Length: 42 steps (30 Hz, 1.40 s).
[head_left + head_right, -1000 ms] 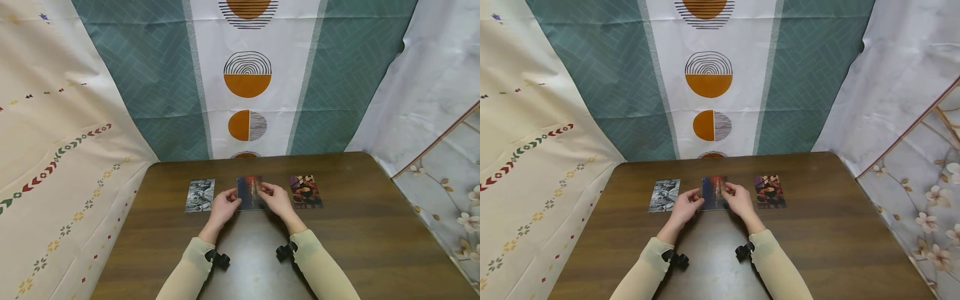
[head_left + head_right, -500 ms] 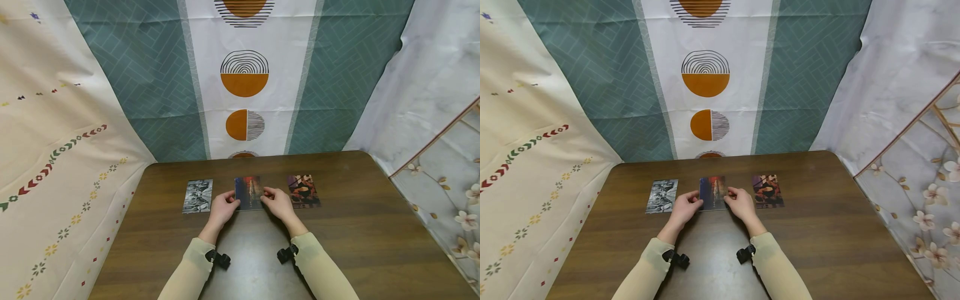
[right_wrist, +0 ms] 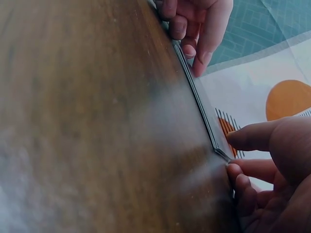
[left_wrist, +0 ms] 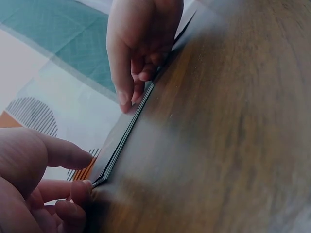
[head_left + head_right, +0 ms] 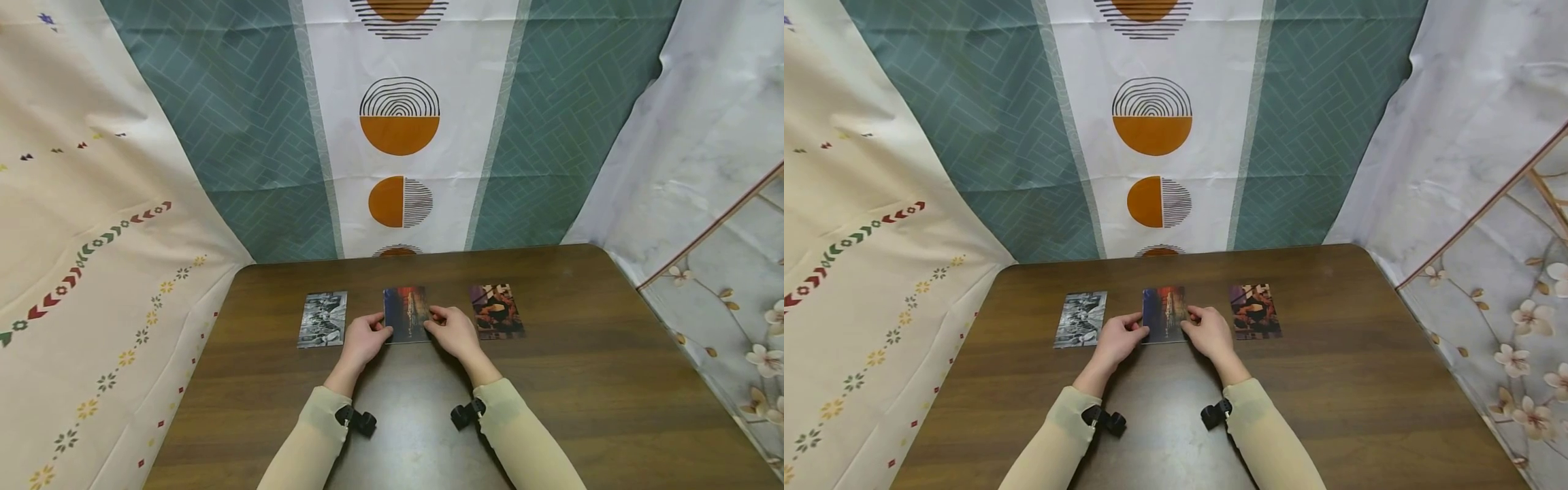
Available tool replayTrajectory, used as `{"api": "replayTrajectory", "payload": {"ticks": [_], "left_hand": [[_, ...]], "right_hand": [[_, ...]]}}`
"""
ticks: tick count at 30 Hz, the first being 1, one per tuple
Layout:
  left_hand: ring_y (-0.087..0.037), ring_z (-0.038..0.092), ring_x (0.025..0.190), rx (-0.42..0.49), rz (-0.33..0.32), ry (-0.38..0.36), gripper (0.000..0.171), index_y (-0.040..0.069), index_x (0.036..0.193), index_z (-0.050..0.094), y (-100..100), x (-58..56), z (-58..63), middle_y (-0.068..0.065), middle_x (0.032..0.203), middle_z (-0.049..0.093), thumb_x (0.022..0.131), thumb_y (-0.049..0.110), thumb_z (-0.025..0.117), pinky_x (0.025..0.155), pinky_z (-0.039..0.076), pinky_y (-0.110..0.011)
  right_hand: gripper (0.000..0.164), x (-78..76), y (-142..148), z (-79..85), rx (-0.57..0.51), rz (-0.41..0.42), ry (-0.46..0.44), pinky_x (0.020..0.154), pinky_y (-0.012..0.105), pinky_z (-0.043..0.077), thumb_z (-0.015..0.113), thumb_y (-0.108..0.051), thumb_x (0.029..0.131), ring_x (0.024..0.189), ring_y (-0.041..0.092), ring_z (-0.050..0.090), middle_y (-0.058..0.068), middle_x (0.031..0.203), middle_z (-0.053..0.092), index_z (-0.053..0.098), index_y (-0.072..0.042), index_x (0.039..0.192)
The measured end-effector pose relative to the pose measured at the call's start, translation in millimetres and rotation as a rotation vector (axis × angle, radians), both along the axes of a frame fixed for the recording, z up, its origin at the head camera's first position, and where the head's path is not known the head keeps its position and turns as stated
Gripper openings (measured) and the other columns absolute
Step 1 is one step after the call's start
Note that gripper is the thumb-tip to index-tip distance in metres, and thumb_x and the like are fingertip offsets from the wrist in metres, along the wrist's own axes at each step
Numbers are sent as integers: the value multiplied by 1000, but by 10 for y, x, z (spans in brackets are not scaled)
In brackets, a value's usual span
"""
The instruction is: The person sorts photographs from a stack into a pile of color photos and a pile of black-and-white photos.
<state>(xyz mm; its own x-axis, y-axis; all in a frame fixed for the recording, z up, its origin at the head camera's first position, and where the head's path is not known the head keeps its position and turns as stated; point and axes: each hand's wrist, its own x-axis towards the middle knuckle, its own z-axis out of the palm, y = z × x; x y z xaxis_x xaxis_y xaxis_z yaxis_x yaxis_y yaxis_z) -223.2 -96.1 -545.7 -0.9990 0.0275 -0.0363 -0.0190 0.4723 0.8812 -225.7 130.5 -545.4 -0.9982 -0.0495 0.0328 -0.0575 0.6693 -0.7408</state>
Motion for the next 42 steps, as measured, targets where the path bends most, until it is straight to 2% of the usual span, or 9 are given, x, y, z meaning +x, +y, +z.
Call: {"api": "replayTrajectory", "payload": {"ticks": [15,22,27,33,35,39,42], "left_hand": [[-17,54,73,-25,0,2,46,-2,138,70,17,6,9,-1,84,64,96,15,77,72,46,-34],[-17,54,74,-9,6,20,45,-4,136,70,19,11,4,-2,85,64,95,12,77,72,46,-34],[-20,57,81,12,27,28,45,-4,136,71,29,7,12,-4,89,65,94,12,78,77,48,-36],[-24,61,95,27,60,40,46,-1,137,72,35,27,46,-8,102,68,93,13,78,86,51,-41],[-22,60,91,45,67,49,46,0,137,71,33,33,58,-9,104,69,93,12,78,81,51,-38],[-16,56,72,75,62,66,47,2,139,71,31,46,92,-7,99,70,93,12,77,65,47,-31],[-13,52,65,86,51,73,47,3,140,70,34,57,117,-5,95,70,95,12,76,61,44,-29]], "right_hand": [[48,17,-30,25,-23,5,-24,96,55,50,74,-25,100,111,34,66,12,120,70,69,-6,144],[48,21,-13,17,-74,8,-35,97,55,51,72,-25,102,112,34,67,12,122,70,67,-6,145],[50,26,-17,44,-124,13,-65,98,55,50,70,-27,103,115,34,65,13,127,70,65,-7,149],[49,24,-24,72,-206,-1,-66,98,54,51,69,-24,104,118,35,65,16,130,70,64,-5,149],[50,27,-25,89,-237,-6,-57,97,52,52,69,-22,103,117,34,66,15,128,71,63,-4,149],[52,44,-29,133,-292,-14,-51,93,47,51,71,-19,102,113,31,66,12,119,72,62,-6,151],[54,52,-29,149,-309,-26,-53,91,46,50,73,-19,101,110,29,65,11,116,71,60,-9,153]]}}
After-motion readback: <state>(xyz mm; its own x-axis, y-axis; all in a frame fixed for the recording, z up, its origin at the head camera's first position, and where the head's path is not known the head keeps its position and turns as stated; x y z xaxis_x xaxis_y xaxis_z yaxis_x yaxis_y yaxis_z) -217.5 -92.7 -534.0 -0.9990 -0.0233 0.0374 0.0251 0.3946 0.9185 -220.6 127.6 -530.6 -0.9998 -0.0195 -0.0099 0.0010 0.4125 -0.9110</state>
